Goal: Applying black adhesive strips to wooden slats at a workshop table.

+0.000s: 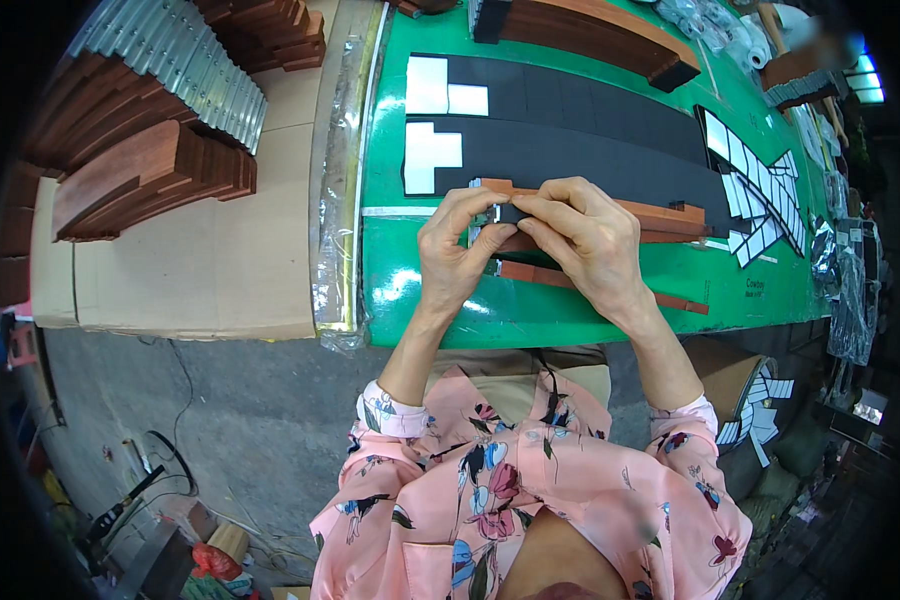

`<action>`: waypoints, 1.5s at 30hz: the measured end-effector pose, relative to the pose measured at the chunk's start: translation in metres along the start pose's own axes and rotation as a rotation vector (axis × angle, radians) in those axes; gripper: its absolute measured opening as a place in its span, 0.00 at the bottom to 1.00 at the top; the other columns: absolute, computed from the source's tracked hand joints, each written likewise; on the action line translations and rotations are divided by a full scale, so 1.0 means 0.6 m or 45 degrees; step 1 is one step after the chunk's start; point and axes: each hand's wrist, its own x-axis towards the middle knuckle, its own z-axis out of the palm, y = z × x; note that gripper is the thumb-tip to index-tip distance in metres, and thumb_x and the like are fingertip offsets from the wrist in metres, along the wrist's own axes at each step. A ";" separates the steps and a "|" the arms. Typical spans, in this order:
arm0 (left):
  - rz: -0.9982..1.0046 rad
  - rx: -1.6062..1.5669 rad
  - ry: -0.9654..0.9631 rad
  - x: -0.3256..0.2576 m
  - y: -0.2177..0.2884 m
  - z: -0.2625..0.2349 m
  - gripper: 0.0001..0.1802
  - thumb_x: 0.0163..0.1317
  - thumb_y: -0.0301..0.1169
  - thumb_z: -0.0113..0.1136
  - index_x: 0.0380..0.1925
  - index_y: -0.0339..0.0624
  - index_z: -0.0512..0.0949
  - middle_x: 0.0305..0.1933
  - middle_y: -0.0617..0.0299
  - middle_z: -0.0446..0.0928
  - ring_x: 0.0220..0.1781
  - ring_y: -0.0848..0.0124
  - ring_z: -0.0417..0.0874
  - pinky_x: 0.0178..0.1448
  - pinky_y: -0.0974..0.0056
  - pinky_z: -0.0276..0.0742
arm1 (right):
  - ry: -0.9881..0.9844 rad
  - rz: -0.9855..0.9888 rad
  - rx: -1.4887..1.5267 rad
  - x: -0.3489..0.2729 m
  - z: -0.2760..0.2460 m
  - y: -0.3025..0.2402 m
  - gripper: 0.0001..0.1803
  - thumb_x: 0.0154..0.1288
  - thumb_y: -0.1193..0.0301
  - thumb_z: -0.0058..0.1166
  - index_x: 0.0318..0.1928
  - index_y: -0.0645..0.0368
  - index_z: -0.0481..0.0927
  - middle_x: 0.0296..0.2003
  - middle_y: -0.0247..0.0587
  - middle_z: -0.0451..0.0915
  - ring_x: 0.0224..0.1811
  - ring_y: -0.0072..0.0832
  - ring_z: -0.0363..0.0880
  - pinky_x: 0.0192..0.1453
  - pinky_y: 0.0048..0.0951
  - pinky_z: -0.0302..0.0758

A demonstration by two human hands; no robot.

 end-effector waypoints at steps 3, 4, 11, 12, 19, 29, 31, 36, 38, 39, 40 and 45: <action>0.042 -0.002 0.005 0.000 -0.002 0.000 0.15 0.53 0.27 0.68 0.42 0.40 0.80 0.42 0.64 0.78 0.36 0.79 0.73 0.32 0.75 0.63 | -0.007 -0.016 0.004 0.001 -0.001 0.000 0.10 0.50 0.72 0.63 0.37 0.55 0.84 0.33 0.33 0.78 0.31 0.27 0.78 0.31 0.27 0.76; 0.041 -0.002 0.003 0.000 -0.002 0.001 0.15 0.53 0.27 0.68 0.42 0.40 0.80 0.42 0.64 0.78 0.36 0.79 0.73 0.32 0.75 0.63 | -0.006 -0.014 0.004 0.001 -0.001 -0.001 0.10 0.50 0.72 0.63 0.37 0.55 0.84 0.33 0.33 0.78 0.31 0.27 0.78 0.31 0.27 0.76; 0.038 0.011 -0.030 0.004 -0.004 -0.004 0.15 0.52 0.26 0.68 0.42 0.38 0.80 0.42 0.61 0.78 0.43 0.74 0.77 0.43 0.72 0.70 | -0.160 0.200 0.337 0.004 -0.015 0.025 0.14 0.52 0.73 0.63 0.42 0.59 0.83 0.37 0.38 0.79 0.36 0.31 0.80 0.37 0.27 0.77; 0.053 0.023 -0.042 0.004 -0.004 -0.005 0.15 0.52 0.25 0.68 0.42 0.37 0.80 0.43 0.60 0.78 0.44 0.72 0.77 0.47 0.70 0.71 | -0.213 0.379 0.597 0.004 -0.020 0.029 0.16 0.52 0.74 0.63 0.43 0.61 0.82 0.39 0.40 0.79 0.37 0.32 0.80 0.38 0.28 0.77; 0.014 -0.013 -0.010 0.003 0.000 0.003 0.16 0.50 0.23 0.68 0.41 0.39 0.80 0.41 0.57 0.79 0.43 0.67 0.80 0.47 0.66 0.75 | -0.081 0.059 0.305 -0.014 -0.009 0.033 0.16 0.51 0.73 0.64 0.43 0.59 0.82 0.39 0.40 0.80 0.39 0.33 0.79 0.40 0.31 0.77; 0.253 0.062 -0.034 0.007 -0.002 0.000 0.16 0.52 0.20 0.65 0.43 0.43 0.79 0.41 0.58 0.79 0.43 0.66 0.80 0.44 0.66 0.76 | -0.038 -0.041 0.229 -0.005 -0.004 0.035 0.11 0.53 0.72 0.62 0.39 0.58 0.82 0.34 0.37 0.81 0.34 0.33 0.78 0.36 0.32 0.76; 0.260 0.053 -0.040 0.007 -0.003 -0.001 0.16 0.52 0.20 0.65 0.43 0.43 0.79 0.41 0.58 0.79 0.43 0.66 0.80 0.44 0.66 0.76 | -0.039 -0.038 0.244 -0.003 -0.003 0.036 0.11 0.53 0.72 0.62 0.39 0.58 0.82 0.34 0.37 0.81 0.34 0.33 0.78 0.36 0.32 0.76; 0.167 0.035 -0.024 0.003 0.001 0.000 0.15 0.53 0.23 0.66 0.43 0.41 0.80 0.42 0.59 0.78 0.44 0.69 0.79 0.49 0.67 0.74 | -0.040 -0.022 0.304 0.000 -0.004 0.039 0.10 0.53 0.73 0.61 0.39 0.58 0.82 0.33 0.36 0.81 0.33 0.32 0.78 0.36 0.31 0.75; 0.168 0.042 -0.027 0.003 0.002 0.000 0.15 0.53 0.23 0.66 0.43 0.41 0.80 0.42 0.59 0.78 0.45 0.68 0.79 0.49 0.67 0.74 | -0.069 0.016 0.320 -0.001 -0.004 0.039 0.11 0.53 0.74 0.62 0.39 0.58 0.83 0.33 0.35 0.81 0.32 0.31 0.77 0.35 0.30 0.75; 0.169 0.048 -0.032 0.003 0.002 -0.001 0.15 0.53 0.23 0.66 0.42 0.40 0.80 0.42 0.58 0.78 0.45 0.68 0.79 0.49 0.66 0.74 | -0.070 0.014 0.321 -0.001 -0.004 0.038 0.11 0.53 0.74 0.62 0.39 0.58 0.83 0.33 0.35 0.81 0.32 0.31 0.77 0.35 0.30 0.75; 0.169 0.047 -0.032 0.003 0.002 -0.001 0.15 0.53 0.23 0.66 0.42 0.40 0.80 0.42 0.58 0.78 0.45 0.68 0.79 0.49 0.66 0.74 | -0.064 0.021 0.329 -0.002 -0.004 0.038 0.11 0.52 0.74 0.62 0.39 0.58 0.83 0.32 0.35 0.81 0.32 0.30 0.77 0.35 0.29 0.74; 0.184 0.067 -0.026 0.003 0.001 -0.001 0.15 0.53 0.23 0.66 0.42 0.40 0.80 0.43 0.58 0.79 0.45 0.68 0.79 0.49 0.66 0.74 | -0.071 0.054 0.347 -0.003 -0.004 0.036 0.11 0.51 0.75 0.63 0.38 0.58 0.83 0.33 0.35 0.81 0.32 0.29 0.78 0.35 0.29 0.75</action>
